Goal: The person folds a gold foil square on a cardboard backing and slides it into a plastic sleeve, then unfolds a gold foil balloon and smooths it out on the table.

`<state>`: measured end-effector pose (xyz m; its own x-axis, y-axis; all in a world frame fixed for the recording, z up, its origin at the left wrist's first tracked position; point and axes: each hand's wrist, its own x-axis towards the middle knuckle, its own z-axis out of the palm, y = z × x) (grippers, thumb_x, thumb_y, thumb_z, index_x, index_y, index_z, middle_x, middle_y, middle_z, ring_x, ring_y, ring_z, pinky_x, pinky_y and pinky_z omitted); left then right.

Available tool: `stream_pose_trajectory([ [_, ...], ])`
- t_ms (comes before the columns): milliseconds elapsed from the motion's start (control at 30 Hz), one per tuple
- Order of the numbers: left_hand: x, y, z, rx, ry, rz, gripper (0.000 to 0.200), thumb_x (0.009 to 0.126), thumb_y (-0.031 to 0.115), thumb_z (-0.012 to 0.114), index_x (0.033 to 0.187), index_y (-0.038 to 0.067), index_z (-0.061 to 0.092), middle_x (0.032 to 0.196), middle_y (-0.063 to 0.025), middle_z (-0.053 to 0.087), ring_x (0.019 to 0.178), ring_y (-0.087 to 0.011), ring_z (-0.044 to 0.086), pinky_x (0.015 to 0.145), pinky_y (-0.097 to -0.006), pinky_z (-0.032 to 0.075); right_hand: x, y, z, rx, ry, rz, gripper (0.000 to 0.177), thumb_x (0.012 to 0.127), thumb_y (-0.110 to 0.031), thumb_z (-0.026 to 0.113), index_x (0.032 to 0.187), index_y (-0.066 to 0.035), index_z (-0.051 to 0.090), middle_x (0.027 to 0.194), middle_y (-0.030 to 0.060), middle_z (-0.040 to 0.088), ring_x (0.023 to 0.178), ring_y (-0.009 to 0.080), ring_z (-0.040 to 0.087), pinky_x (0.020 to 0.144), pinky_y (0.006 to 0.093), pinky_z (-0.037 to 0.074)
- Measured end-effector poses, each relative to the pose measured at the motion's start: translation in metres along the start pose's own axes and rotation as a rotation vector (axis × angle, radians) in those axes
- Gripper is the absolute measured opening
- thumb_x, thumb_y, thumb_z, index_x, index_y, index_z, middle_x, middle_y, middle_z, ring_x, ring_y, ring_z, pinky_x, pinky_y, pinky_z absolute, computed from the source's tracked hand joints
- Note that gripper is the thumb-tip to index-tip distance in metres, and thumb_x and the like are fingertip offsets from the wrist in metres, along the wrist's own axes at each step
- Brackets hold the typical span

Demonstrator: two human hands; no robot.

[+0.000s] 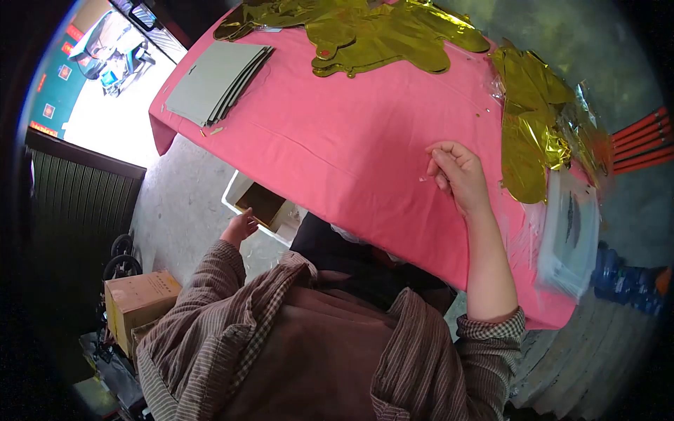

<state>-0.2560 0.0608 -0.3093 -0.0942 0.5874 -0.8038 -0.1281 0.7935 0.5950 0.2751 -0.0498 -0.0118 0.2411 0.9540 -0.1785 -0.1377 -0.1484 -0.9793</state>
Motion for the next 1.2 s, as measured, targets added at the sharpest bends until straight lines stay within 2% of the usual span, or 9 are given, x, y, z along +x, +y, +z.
stream_pose_trajectory([
  [200, 0.011, -0.029, -0.011, 0.395, -0.155, -0.260, 0.042, 0.085, 0.038, 0.063, 0.117, 0.012, 0.053, 0.097, -0.0042, 0.059, 0.086, -0.0218, 0.061, 0.077, -0.0442, 0.045, 0.000, -0.001, 0.007, -0.083, 0.014, -0.072, 0.013, 0.094, -0.013, 0.053, 0.097, -0.005, 0.062, 0.066, 0.0003, 0.058, 0.047, 0.0032, 0.043, 0.042, 0.0156, 0.030],
  [300, -0.054, 0.002, 0.036, 0.631, -0.308, -0.084, 0.038, 0.087, 0.037, 0.061, 0.113, 0.010, 0.060, 0.096, -0.0035, 0.064, 0.086, -0.0178, 0.063, 0.070, -0.0316, 0.049, 0.003, 0.000, 0.012, -0.196, 0.100, -0.027, 0.011, 0.093, -0.011, 0.053, 0.096, -0.005, 0.062, 0.069, 0.0001, 0.059, 0.053, 0.0042, 0.049, 0.047, 0.0161, 0.037],
  [367, -0.112, 0.056, 0.063, 0.950, -0.497, 0.225, 0.032, 0.089, 0.032, 0.060, 0.108, 0.006, 0.064, 0.094, -0.0044, 0.067, 0.086, -0.0147, 0.063, 0.072, -0.0287, 0.049, 0.014, 0.016, 0.010, -0.404, 0.084, -0.343, 0.009, 0.089, -0.008, 0.059, 0.095, -0.003, 0.061, 0.079, 0.0023, 0.061, 0.068, 0.0078, 0.057, 0.059, 0.0196, 0.044],
  [500, -0.226, 0.184, 0.105, 0.879, -0.978, 0.523, 0.022, 0.091, 0.018, 0.057, 0.098, 0.000, 0.066, 0.093, -0.0076, 0.069, 0.086, -0.0119, 0.063, 0.073, -0.0266, 0.049, 0.019, -0.002, 0.033, -0.819, 0.011, -0.486, 0.017, 0.082, -0.008, 0.063, 0.098, -0.002, 0.060, 0.093, 0.0072, 0.061, 0.086, 0.0178, 0.060, 0.075, 0.0289, 0.048],
  [600, -0.268, 0.255, 0.132, 0.840, -0.813, 0.725, 0.017, 0.090, 0.016, 0.059, 0.091, 0.001, 0.066, 0.085, -0.0067, 0.068, 0.075, -0.0113, 0.063, 0.069, -0.0240, 0.048, 0.026, 0.003, 0.053, -1.002, -0.091, -0.677, 0.026, 0.077, -0.010, 0.063, 0.103, -0.004, 0.059, 0.110, 0.0131, 0.058, 0.106, 0.0319, 0.053, 0.094, 0.0413, 0.041],
  [767, -0.225, 0.299, 0.221, 1.045, -0.299, 1.363, 0.020, 0.087, 0.016, 0.062, 0.098, 0.000, 0.064, 0.087, -0.0072, 0.066, 0.077, -0.0144, 0.061, 0.073, -0.0269, 0.049, 0.026, 0.016, 0.066, -1.073, -0.062, -0.739, 0.026, 0.080, -0.013, 0.061, 0.104, -0.004, 0.059, 0.120, 0.0132, 0.056, 0.114, 0.0305, 0.051, 0.097, 0.0412, 0.039],
  [1000, -0.130, 0.320, 0.338, 1.058, -0.130, 1.955, 0.023, 0.080, 0.015, 0.068, 0.098, 0.001, 0.064, 0.099, -0.0139, 0.063, 0.089, -0.0268, 0.061, 0.078, -0.0339, 0.049, 0.020, 0.011, 0.065, -1.036, -0.096, -0.688, 0.026, 0.080, -0.013, 0.062, 0.104, -0.005, 0.060, 0.123, 0.0123, 0.055, 0.118, 0.0294, 0.049, 0.099, 0.0417, 0.038],
  [1133, -0.102, 0.325, 0.354, 1.170, -0.357, 1.559, 0.025, 0.079, 0.022, 0.069, 0.092, 0.001, 0.065, 0.089, -0.0132, 0.064, 0.082, -0.0274, 0.063, 0.073, -0.0365, 0.050, 0.020, 0.010, 0.064, -1.025, -0.105, -0.666, 0.026, 0.079, -0.013, 0.063, 0.104, -0.006, 0.060, 0.123, 0.0115, 0.055, 0.119, 0.0292, 0.049, 0.099, 0.0418, 0.038],
  [1200, -0.095, 0.322, 0.354, 0.854, -0.370, 1.470, 0.023, 0.080, 0.022, 0.070, 0.085, -0.001, 0.065, 0.082, -0.0089, 0.065, 0.074, -0.0205, 0.063, 0.068, -0.0322, 0.050, 0.021, 0.009, 0.064, -1.021, -0.116, -0.662, 0.025, 0.079, -0.013, 0.063, 0.103, -0.006, 0.060, 0.123, 0.0110, 0.055, 0.119, 0.0293, 0.049, 0.099, 0.0413, 0.037],
])
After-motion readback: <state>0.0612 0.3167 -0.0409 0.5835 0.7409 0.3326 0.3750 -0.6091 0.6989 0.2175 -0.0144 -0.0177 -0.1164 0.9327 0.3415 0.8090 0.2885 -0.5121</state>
